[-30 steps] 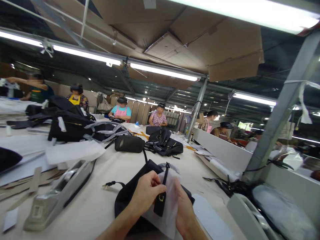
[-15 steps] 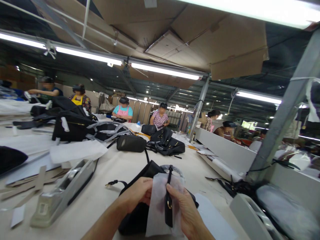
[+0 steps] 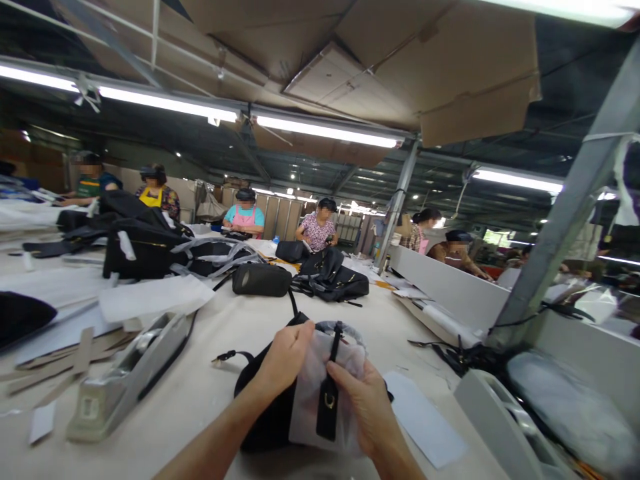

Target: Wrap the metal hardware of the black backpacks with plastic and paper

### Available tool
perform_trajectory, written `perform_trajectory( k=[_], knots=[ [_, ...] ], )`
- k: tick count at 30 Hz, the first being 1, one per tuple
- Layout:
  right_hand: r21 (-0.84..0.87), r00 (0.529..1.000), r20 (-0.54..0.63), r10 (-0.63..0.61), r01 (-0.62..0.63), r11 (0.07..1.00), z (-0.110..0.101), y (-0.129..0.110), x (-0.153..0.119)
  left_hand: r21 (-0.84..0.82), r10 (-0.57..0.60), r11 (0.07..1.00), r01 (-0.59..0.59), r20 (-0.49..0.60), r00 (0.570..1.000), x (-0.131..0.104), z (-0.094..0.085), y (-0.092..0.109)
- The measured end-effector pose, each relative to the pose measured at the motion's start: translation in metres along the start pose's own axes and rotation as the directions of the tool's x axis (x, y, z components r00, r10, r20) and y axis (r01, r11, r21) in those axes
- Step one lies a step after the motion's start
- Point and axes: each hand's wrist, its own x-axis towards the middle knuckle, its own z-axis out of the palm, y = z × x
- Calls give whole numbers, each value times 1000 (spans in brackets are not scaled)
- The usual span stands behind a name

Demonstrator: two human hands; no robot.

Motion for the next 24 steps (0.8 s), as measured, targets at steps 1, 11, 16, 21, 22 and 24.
perform_trajectory(
  k=[1,11,16,21,22,24],
  knots=[
    [11,1000,-7,6,-6,1000,0,0,-1,-126,-98,987,103,47,994,-5,-4,-7],
    [71,998,-61,0,5,997,10,5,-3,-649,-133,697,305,301,944,-73,17,-36],
    [15,998,-57,-10,11,1000,5,3,2,-584,-263,772,251,67,962,-69,36,-37],
    [-52,999,-26,-43,41,998,1,-2,10,-494,-174,856,151,-1,985,-69,30,-34],
    [-46,999,-17,-49,49,998,1,-4,12,-473,-177,868,151,-10,984,-69,28,-32],
    [-29,998,-3,-56,56,998,2,-7,14,-457,-197,875,159,-36,980,-71,26,-31]
  ],
)
